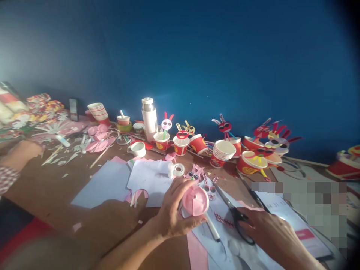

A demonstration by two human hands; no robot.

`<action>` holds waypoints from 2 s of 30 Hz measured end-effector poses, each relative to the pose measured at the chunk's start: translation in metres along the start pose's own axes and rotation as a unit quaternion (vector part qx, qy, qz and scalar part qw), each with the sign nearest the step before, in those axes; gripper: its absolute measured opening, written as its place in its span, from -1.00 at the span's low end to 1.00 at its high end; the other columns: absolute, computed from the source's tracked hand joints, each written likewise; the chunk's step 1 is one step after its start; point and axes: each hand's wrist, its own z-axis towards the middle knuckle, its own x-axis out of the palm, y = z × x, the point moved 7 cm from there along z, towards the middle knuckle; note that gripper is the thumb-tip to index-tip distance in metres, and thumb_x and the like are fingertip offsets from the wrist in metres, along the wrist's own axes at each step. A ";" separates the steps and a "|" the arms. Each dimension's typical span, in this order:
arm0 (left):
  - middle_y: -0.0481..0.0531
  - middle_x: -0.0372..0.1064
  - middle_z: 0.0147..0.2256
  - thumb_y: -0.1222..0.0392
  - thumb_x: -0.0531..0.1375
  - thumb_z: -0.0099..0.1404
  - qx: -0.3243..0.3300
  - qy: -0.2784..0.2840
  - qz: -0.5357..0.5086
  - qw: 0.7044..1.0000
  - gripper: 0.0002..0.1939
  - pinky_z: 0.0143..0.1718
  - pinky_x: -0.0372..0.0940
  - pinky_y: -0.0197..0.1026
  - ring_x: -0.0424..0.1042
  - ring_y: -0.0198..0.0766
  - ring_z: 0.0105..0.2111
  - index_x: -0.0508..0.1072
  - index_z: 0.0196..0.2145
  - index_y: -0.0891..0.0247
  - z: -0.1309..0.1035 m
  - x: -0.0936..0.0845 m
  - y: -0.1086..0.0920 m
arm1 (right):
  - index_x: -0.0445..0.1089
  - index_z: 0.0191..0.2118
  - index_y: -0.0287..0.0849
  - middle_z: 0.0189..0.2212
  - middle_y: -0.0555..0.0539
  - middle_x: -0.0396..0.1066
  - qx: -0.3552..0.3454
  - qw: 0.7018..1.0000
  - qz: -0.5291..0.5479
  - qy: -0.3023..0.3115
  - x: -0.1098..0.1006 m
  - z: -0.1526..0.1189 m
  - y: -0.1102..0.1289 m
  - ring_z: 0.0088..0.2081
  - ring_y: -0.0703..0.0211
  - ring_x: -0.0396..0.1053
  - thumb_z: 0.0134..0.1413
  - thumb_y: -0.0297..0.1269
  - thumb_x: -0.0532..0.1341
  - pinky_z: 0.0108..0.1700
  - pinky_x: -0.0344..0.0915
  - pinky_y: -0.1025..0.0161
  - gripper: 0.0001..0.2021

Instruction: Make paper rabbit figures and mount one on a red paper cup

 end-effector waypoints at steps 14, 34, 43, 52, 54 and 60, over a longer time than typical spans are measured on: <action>0.23 0.22 0.08 -0.09 0.24 0.10 -0.184 0.075 -0.145 0.969 -0.32 0.08 0.14 0.01 0.23 0.08 0.06 0.23 0.11 0.27 -0.015 0.019 0.017 | 0.02 0.22 -0.09 0.12 -0.20 0.26 -0.194 0.862 0.466 -0.042 -0.042 -0.025 0.071 0.01 -0.04 0.33 -0.08 0.13 0.23 -0.05 0.35 0.12 -0.22; 0.09 0.29 -0.21 0.34 0.14 0.18 -0.128 0.063 -0.077 0.987 -0.92 -0.15 0.24 -0.13 0.31 -0.19 -0.21 0.40 -0.33 0.25 0.003 0.011 0.000 | 0.04 0.18 -0.21 0.01 -0.26 0.29 -0.205 0.915 0.202 -0.283 -0.024 -0.022 0.077 0.03 -0.12 0.28 -0.01 -0.35 0.22 -0.02 0.32 -0.02 -0.39; 0.13 0.29 -0.15 0.34 0.18 0.16 -0.097 0.078 -0.048 0.991 -0.80 -0.18 0.29 -0.17 0.33 -0.17 -0.17 0.42 -0.21 0.25 0.002 0.012 -0.001 | 0.03 0.18 -0.21 -0.02 -0.27 0.29 -0.189 0.916 0.193 -0.295 -0.028 -0.023 0.071 -0.01 -0.12 0.28 0.01 -0.36 0.22 -0.08 0.34 -0.01 -0.39; 0.12 0.28 -0.13 0.32 0.19 0.16 -0.112 0.095 -0.045 0.988 -0.82 -0.11 0.28 -0.10 0.32 -0.15 -0.14 0.41 -0.24 0.23 0.000 0.015 0.002 | 0.02 0.19 -0.20 0.00 -0.25 0.28 -0.188 0.918 0.200 -0.285 -0.023 -0.021 0.071 0.00 -0.11 0.28 0.00 -0.36 0.21 -0.08 0.34 -0.01 -0.39; 0.12 0.27 -0.11 0.29 0.19 0.17 -0.117 0.106 -0.045 0.986 -0.84 -0.09 0.27 -0.09 0.30 -0.14 -0.11 0.40 -0.24 0.23 -0.001 0.016 0.003 | 0.02 0.19 -0.19 0.00 -0.25 0.28 -0.186 0.920 0.198 -0.284 -0.024 -0.021 0.070 -0.01 -0.11 0.28 0.00 -0.36 0.21 -0.07 0.34 -0.02 -0.39; 0.15 0.21 -0.04 0.27 0.15 0.24 -0.120 0.154 -0.041 0.980 -0.74 0.02 0.21 -0.07 0.24 -0.13 -0.01 0.37 -0.09 0.19 -0.001 0.021 0.002 | 0.03 0.17 -0.19 -0.01 -0.26 0.30 -0.168 0.922 0.198 -0.288 -0.026 -0.019 0.065 -0.01 -0.13 0.30 0.02 -0.30 0.20 -0.11 0.37 -0.01 -0.41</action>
